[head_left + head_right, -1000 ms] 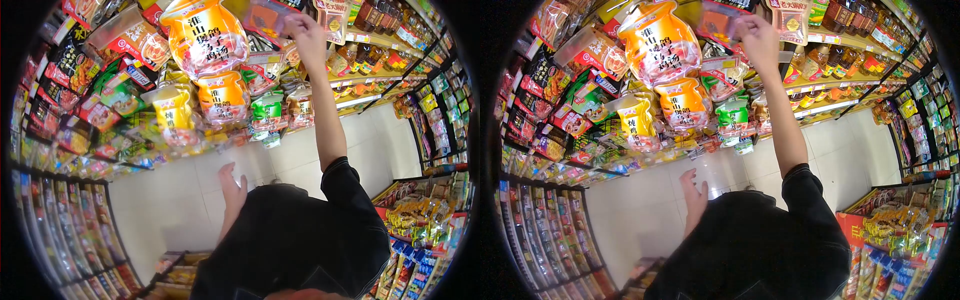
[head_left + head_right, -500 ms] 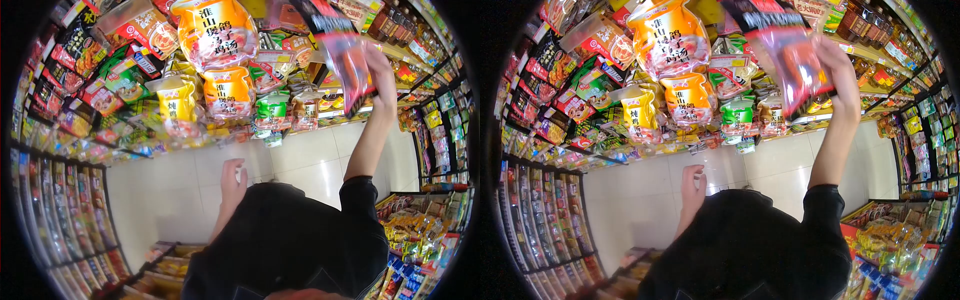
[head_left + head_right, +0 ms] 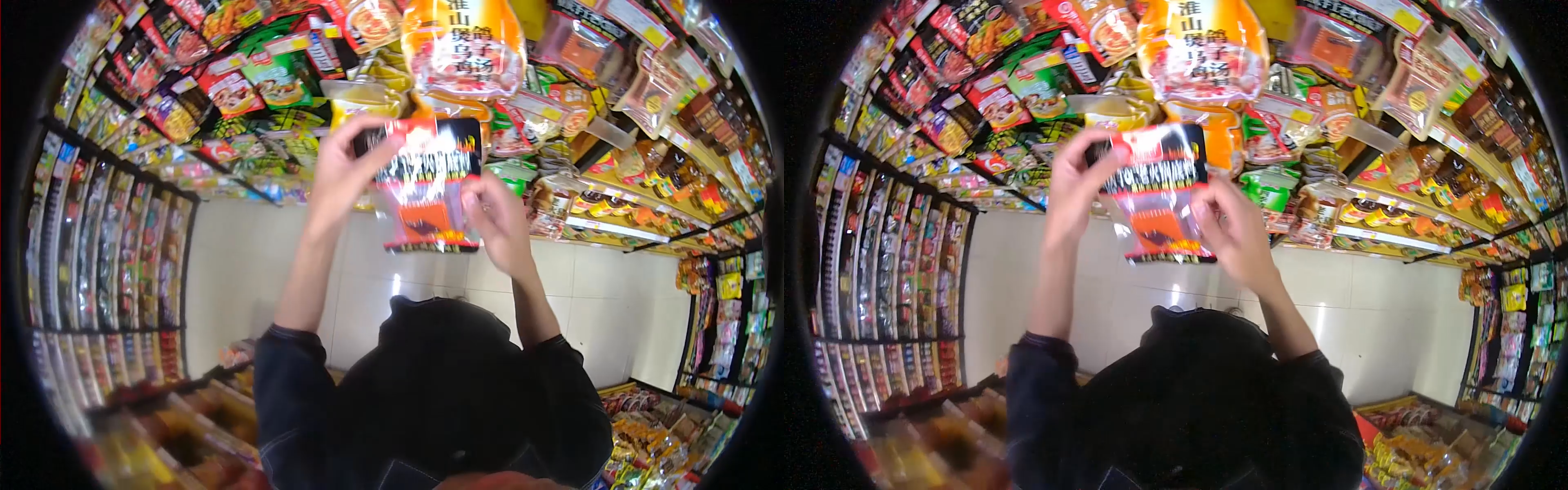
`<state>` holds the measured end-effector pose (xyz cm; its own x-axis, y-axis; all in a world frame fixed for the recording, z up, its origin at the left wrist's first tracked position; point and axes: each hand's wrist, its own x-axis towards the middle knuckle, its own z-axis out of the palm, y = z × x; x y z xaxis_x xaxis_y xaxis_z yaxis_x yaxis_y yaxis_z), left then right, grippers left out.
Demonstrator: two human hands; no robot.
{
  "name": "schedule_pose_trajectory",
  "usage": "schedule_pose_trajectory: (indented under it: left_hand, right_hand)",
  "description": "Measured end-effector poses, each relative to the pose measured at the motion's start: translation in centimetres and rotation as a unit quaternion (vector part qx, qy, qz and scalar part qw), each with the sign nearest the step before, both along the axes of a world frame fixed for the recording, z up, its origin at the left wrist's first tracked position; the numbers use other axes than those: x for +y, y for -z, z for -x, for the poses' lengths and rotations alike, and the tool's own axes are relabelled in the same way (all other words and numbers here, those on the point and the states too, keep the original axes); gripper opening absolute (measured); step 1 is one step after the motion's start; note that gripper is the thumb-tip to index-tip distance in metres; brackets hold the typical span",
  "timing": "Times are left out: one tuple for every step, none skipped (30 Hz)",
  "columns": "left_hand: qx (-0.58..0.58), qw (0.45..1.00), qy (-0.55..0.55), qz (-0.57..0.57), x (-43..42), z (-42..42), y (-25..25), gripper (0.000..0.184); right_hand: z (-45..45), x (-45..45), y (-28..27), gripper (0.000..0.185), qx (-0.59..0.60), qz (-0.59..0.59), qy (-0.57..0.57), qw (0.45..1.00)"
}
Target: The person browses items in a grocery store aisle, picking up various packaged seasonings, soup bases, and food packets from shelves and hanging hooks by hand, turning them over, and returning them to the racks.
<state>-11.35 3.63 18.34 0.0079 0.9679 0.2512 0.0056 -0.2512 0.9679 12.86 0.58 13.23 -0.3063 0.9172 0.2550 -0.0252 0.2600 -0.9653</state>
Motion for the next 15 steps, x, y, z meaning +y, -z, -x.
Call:
schedule_pose_trajectory:
  left_hand:
    - [0.002, 1.0, 0.008, -0.012, 1.1, 0.8, -1.3, 0.02]
    - [0.003, 1.0, 0.017, -0.026, 2.5, 1.6, -2.7, 0.022]
    - [-0.007, 1.0, 0.024, -0.012, 3.8, 2.3, -4.1, 0.021]
    - [-0.017, 0.999, 0.031, 0.0, 5.4, 3.0, -5.3, 0.021]
    - [-0.028, 0.999, 0.029, 0.0, 7.0, 3.7, -6.3, 0.021]
    - [-0.038, 0.999, 0.027, -0.001, 8.8, 4.4, -7.1, 0.021]
    - [-0.02, 0.999, 0.034, 0.001, 10.6, 5.3, -8.0, 0.022]
    - [-0.038, 0.999, 0.027, 0.002, 12.4, 6.1, -8.6, 0.023]
    - [-0.04, 0.998, 0.043, -0.021, 13.6, 6.9, -9.3, 0.023]
    - [-0.043, 0.996, 0.06, -0.044, 14.9, 7.6, -10.0, 0.024]
    - [-0.051, 0.995, 0.045, -0.069, 16.9, 8.6, -10.3, 0.022]
    - [-0.064, 0.994, 0.055, -0.074, 18.6, 9.6, -10.3, 0.025]
    - [-0.023, 0.99, 0.042, -0.134, 19.8, 10.2, -10.4, 0.029]
    - [0.018, 0.981, 0.031, -0.192, 20.4, 10.5, -10.6, 0.033]
    - [-0.019, 0.981, 0.047, -0.189, 20.4, 10.1, -11.1, 0.034]
  right_hand:
    - [1.0, 1.4, -1.0, 0.013, 0.006, 0.014, -0.022, 1.0]
    - [2.0, 2.8, -1.9, 0.014, 0.011, 0.027, -0.043, 0.999]
    - [3.2, 4.3, -2.6, 0.015, 0.01, 0.002, -0.037, 0.999]
    - [4.6, 5.9, -3.5, 0.016, 0.009, -0.025, -0.032, 0.999]
    - [5.5, 6.9, -4.2, 0.018, 0.008, -0.051, -0.025, 0.998]
    - [5.9, 7.4, -4.8, 0.02, -0.01, -0.082, -0.002, 0.997]
    - [6.3, 8.0, -5.5, 0.022, -0.027, -0.115, 0.022, 0.993]
    - [6.7, 8.4, -6.1, 0.025, -0.043, -0.149, 0.046, 0.987]
    - [6.6, 8.1, -5.8, 0.029, 0.022, -0.138, 0.049, 0.989]
    - [6.0, 7.6, -5.6, 0.028, 0.027, -0.111, 0.057, 0.992]
    - [5.0, 6.8, -5.2, 0.027, 0.032, -0.083, 0.065, 0.994]
    - [3.8, 6.0, -4.5, 0.026, 0.036, -0.053, 0.073, 0.995]
    - [2.6, 5.4, -3.0, 0.024, 0.047, -0.04, 0.07, 0.996]
    - [1.3, 4.9, -1.0, 0.023, 0.058, -0.026, 0.069, 0.996]
    - [0.2, 4.1, 0.4, 0.022, 0.047, -0.025, 0.083, 0.995]
